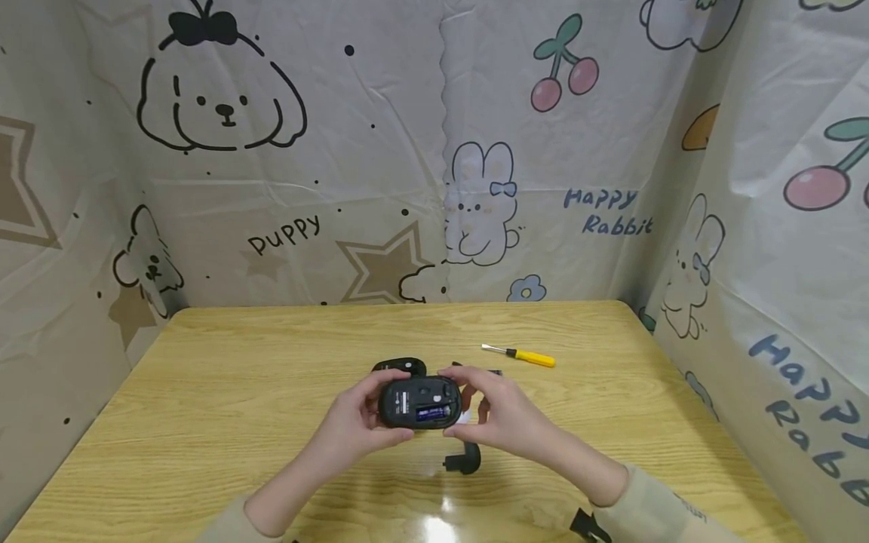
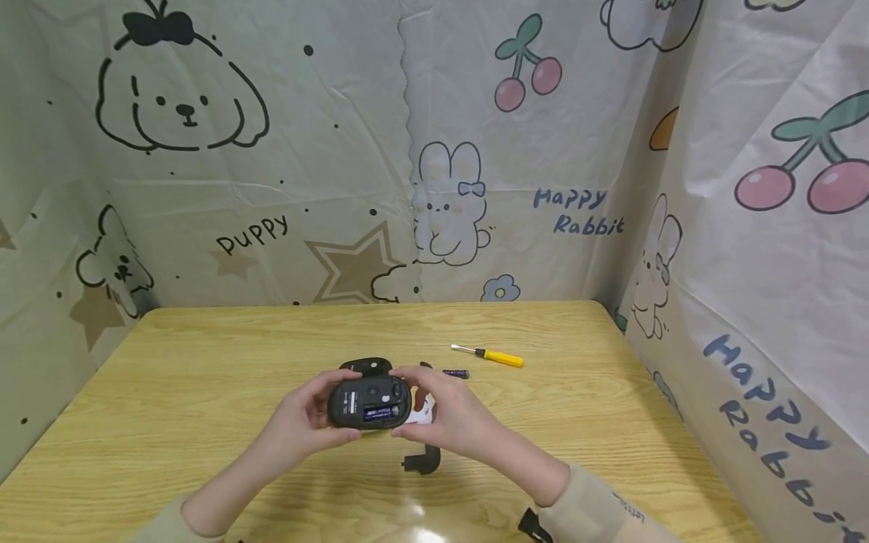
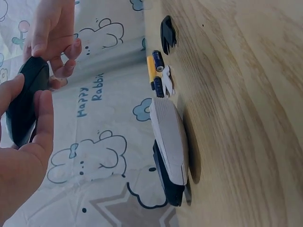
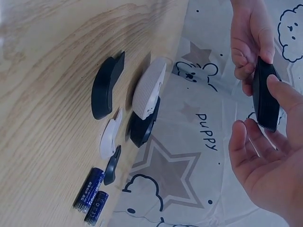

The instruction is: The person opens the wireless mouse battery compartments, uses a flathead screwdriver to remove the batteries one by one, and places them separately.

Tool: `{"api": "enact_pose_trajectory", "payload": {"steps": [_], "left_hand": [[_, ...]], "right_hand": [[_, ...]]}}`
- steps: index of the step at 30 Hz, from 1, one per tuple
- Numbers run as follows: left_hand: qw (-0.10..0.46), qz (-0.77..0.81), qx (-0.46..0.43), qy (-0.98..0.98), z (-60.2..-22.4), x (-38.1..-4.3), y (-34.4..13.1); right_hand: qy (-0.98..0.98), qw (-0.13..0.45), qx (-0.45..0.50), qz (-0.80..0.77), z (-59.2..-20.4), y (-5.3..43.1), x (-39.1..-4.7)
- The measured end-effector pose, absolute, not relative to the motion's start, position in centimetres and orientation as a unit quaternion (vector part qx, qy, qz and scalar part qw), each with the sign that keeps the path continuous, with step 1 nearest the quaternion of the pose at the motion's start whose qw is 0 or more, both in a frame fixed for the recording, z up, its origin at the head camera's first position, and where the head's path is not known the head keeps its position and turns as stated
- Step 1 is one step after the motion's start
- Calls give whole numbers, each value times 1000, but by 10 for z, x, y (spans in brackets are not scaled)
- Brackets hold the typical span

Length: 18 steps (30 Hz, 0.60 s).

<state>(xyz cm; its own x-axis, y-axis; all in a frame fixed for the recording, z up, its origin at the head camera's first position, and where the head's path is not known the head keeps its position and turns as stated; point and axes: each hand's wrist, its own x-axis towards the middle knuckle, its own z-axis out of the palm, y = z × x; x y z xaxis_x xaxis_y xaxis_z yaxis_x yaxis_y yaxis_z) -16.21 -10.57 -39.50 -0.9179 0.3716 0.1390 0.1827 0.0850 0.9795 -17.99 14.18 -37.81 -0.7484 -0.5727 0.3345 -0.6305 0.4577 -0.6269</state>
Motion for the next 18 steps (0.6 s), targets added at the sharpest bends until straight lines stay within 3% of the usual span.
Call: {"api": "enact_pose_trajectory", "payload": {"steps": [7, 18], "left_hand": [[63, 655, 160, 736, -396, -164, -108], [52, 652, 127, 746, -397, -162, -120]], "right_hand": [[-862, 30, 346, 370, -376, 147, -187], [-882, 75, 322, 335, -385, 176, -227]]}}
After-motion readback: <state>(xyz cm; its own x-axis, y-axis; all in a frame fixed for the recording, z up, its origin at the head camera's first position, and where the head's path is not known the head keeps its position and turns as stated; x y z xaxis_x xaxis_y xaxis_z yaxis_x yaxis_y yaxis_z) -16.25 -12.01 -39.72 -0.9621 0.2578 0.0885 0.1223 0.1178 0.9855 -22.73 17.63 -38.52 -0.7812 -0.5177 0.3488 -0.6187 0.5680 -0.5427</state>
